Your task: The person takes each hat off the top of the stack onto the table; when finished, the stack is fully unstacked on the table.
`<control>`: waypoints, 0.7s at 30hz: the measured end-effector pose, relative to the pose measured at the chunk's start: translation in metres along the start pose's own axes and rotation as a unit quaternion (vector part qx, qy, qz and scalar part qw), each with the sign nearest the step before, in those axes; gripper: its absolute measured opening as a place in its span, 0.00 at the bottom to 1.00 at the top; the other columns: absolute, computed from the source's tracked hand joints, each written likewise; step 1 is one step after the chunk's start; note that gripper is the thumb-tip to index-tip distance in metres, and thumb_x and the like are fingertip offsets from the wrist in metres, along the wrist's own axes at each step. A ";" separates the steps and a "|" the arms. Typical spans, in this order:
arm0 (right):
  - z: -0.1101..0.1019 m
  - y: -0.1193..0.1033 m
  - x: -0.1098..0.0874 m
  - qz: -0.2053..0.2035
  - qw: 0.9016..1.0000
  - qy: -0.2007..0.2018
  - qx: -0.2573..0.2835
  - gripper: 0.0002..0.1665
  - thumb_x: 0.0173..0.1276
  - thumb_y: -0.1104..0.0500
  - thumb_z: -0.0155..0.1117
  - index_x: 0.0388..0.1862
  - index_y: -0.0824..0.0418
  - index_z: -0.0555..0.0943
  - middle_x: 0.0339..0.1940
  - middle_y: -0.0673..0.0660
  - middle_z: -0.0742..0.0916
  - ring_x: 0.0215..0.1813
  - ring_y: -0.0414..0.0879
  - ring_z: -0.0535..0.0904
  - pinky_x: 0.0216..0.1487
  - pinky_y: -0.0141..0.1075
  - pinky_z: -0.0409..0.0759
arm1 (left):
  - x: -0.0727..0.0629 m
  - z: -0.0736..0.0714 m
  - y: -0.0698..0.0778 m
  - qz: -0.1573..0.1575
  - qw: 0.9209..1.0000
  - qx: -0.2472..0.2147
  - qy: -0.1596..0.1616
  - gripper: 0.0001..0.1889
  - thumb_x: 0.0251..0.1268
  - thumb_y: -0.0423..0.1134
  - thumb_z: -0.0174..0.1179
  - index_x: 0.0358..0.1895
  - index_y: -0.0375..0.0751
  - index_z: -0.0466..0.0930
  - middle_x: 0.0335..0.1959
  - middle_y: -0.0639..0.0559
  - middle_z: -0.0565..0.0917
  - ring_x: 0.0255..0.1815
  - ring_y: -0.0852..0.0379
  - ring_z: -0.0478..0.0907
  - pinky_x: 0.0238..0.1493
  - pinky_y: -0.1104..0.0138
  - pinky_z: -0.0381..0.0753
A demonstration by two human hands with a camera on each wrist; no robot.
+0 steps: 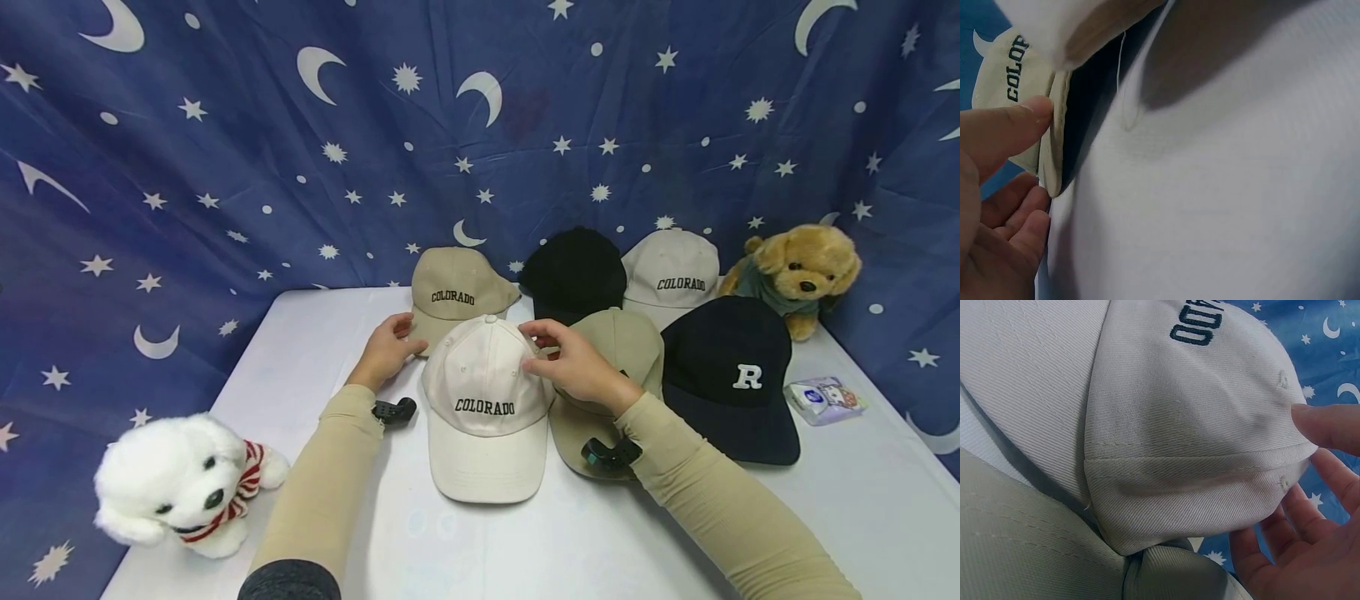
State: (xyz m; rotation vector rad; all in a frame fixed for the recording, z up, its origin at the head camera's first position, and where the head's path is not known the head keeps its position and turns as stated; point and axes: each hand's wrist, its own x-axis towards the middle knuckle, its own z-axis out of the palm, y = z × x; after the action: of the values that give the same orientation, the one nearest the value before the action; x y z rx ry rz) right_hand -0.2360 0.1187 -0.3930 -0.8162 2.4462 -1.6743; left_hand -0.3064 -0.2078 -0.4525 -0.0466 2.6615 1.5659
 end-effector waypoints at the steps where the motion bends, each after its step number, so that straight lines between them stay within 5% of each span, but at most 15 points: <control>1: 0.000 -0.001 0.000 0.000 1.000 0.000 0.001 0.28 0.65 0.71 0.67 0.63 0.75 0.72 0.59 0.69 0.79 0.57 0.64 0.74 0.60 0.55 0.74 | 0.000 0.000 0.000 0.006 1.000 0.004 -0.001 0.35 0.65 0.35 0.66 0.73 0.33 0.64 0.71 0.37 0.69 0.72 0.42 0.65 0.72 0.56 0.62; 21: -0.002 0.000 -0.002 0.008 1.000 -0.003 -0.005 0.29 0.66 0.71 0.66 0.65 0.75 0.71 0.61 0.70 0.77 0.59 0.63 0.74 0.61 0.56 0.74 | 0.005 0.006 0.006 0.019 1.000 0.010 -0.019 0.29 0.66 0.38 0.66 0.68 0.32 0.71 0.66 0.38 0.75 0.69 0.43 0.69 0.71 0.56 0.64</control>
State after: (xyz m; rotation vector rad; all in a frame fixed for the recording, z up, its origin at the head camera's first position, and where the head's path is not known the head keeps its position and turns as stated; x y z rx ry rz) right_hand -0.2353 0.1208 -0.3931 -0.7996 2.4536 -1.6537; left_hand -0.3113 -0.1993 -0.4505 0.0347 2.6628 1.5349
